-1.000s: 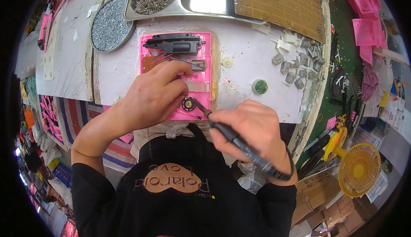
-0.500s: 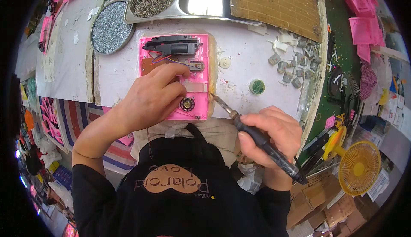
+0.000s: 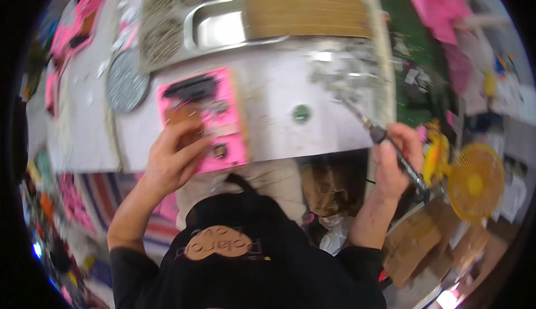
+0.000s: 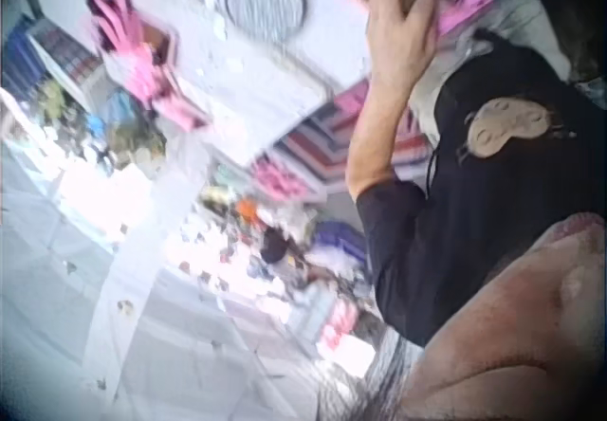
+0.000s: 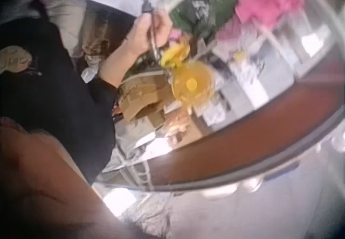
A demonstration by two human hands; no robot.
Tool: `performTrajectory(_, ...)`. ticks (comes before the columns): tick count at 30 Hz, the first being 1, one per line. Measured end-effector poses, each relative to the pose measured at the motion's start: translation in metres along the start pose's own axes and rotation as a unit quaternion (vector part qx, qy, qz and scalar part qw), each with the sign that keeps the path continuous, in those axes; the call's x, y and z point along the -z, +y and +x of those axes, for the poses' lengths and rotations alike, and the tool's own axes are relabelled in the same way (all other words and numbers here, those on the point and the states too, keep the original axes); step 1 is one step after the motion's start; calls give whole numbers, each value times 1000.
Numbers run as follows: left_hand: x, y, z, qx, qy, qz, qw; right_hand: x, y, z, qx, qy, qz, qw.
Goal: The recorder assembles the internal components and screws on the back cover of a pink electronic toy.
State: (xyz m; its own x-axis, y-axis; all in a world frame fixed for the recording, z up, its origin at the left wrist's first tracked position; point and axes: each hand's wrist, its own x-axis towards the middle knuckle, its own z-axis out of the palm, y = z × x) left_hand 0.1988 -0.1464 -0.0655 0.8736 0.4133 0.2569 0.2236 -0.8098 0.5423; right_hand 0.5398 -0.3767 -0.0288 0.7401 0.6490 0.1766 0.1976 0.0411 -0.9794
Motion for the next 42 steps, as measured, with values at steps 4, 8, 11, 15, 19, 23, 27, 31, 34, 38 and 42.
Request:
performTrajectory(4,-13,3,-7,-2,55,18,998,88,-13,35,76,218,-46,972)
performTrajectory(8,-21,4,-4,9,61,-9,998,143,-15,60,107,286,-139,942)
performTrajectory(11,-20,11,-3,21,65,-5,998,155,10,96,141,296,-189,926)
performTrajectory(15,-20,5,-4,-7,74,12,997,155,38,149,38,266,-140,953)
performTrajectory(19,-19,2,-2,-8,67,5,998,158,63,144,-88,227,85,966)
performTrajectory(23,-10,1,-13,35,57,-34,997,83,68,75,-142,154,259,943)
performTrajectory(27,-5,4,-1,2,119,37,992,-71,39,1,-97,-45,-64,992)
performTrajectory(31,-6,5,26,25,144,112,983,-180,15,15,192,-228,-239,924)
performTrajectory(34,-13,1,34,23,133,117,984,-200,16,28,185,-281,-335,880)
performTrajectory(38,-18,-2,30,22,130,113,985,-208,1,34,150,-329,-408,838)
performTrajectory(42,-18,-3,30,16,139,110,984,-213,-5,28,164,-326,-443,819)
